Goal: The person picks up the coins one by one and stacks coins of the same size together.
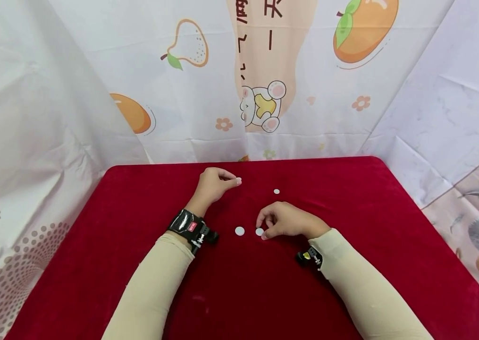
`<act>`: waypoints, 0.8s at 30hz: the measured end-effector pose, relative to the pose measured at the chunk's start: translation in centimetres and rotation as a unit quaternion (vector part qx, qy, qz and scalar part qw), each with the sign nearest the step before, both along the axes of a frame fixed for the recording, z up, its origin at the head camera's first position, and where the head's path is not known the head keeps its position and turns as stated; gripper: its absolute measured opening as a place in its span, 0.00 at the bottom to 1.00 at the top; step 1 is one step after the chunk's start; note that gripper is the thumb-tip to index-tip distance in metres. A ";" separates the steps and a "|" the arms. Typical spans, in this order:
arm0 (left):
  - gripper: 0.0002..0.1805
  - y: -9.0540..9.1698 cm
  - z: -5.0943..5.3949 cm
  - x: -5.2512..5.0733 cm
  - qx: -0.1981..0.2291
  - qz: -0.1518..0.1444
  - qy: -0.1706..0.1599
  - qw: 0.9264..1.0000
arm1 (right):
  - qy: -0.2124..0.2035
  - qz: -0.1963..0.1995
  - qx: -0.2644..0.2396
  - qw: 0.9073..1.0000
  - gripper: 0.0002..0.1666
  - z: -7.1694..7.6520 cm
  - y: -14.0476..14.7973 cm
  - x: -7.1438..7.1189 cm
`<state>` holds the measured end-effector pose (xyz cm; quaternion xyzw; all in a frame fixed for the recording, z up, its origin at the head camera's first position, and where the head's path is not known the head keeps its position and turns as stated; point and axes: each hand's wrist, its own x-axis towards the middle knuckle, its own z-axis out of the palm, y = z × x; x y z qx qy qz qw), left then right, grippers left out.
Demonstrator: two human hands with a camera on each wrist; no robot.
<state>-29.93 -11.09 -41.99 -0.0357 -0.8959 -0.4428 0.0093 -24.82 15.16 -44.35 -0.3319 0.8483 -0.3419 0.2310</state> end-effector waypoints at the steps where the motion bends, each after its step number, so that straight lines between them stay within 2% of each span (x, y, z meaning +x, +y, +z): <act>1: 0.12 -0.2 0.2 0.2 0.003 0.001 0.004 1.000 | 0.001 -0.001 0.001 1.000 0.11 0.0 0.0 0.0; 7: 0.14 -1.3 1.4 1.5 0.027 0.014 0.022 0.999 | 0.002 -0.005 0.001 1.000 0.11 -0.1 0.0 0.0; 12: 0.15 -1.8 1.9 2.4 0.033 0.018 0.033 0.999 | 0.000 -0.009 0.003 1.000 0.11 -0.1 0.0 0.1; 18: 0.14 -1.9 1.7 3.4 0.013 0.013 0.053 0.998 | -0.001 -0.010 0.004 1.000 0.11 0.1 -0.1 0.2; 24: 0.13 -1.6 1.3 4.0 -0.004 -0.003 0.061 0.998 | 0.003 -0.009 0.007 1.000 0.11 0.2 -0.1 0.2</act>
